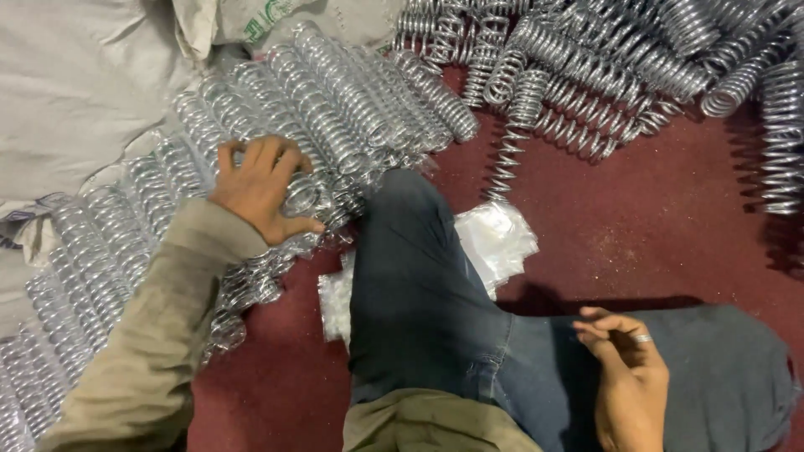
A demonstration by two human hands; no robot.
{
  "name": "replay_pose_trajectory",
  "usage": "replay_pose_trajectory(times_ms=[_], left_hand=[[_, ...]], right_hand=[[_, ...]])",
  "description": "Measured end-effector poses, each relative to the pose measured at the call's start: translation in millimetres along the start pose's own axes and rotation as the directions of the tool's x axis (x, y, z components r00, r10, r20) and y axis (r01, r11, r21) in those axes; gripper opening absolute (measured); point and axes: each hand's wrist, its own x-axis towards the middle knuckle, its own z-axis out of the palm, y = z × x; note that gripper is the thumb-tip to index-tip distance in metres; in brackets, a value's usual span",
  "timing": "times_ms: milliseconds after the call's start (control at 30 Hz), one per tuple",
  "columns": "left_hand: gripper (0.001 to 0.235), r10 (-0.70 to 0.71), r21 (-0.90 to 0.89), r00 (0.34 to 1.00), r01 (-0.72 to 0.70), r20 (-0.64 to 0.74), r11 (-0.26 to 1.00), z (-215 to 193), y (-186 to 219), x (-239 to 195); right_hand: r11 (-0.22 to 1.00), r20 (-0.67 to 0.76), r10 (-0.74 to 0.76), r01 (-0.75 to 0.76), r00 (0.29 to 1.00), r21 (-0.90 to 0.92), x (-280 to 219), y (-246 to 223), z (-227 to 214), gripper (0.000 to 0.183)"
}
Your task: Bagging individual metal springs into small plastic bags.
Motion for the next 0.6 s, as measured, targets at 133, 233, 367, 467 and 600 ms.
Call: replay_pose_trajectory(times_ms=[133, 233, 367, 467, 600], left_hand=[[0.065, -0.008, 0.123, 0.960, 0.044, -0.281, 0.991, 10.3, 10.3, -6.2], [0.052, 0.000, 0.209, 0.929, 0.084, -0.369, 0.974, 14.2, 9.7, -6.6], [0.032, 0.025, 0.187, 0.921, 0.052, -0.390, 0.981, 21.6, -1.4, -6.6], [0.029, 0.043, 0.183, 0.914, 0.035, -0.404, 0.983, 22.4, -1.6, -7.6], [0.022, 0.000, 0.109, 0.919, 0.047, -0.394, 0.993, 23.3, -0.6, -8.9]], right_hand=[[0.991, 0.067, 0.052, -0.043, 0.996, -0.130, 4.7, -1.6, 11.6, 0.018], [0.935, 0.261, -0.011, 0.102, 0.965, -0.339, 28.3, -0.5, 28.8, 0.015], [0.687, 0.532, -0.126, 0.461, 0.837, -0.562, 78.4, 23.8, 73.0, 0.009], [0.612, 0.613, -0.197, 0.585, 0.765, -0.533, 110.3, 70.7, 102.9, 0.015], [0.537, 0.706, -0.337, 0.743, 0.623, -0.400, 126.3, 103.2, 125.3, 0.016]])
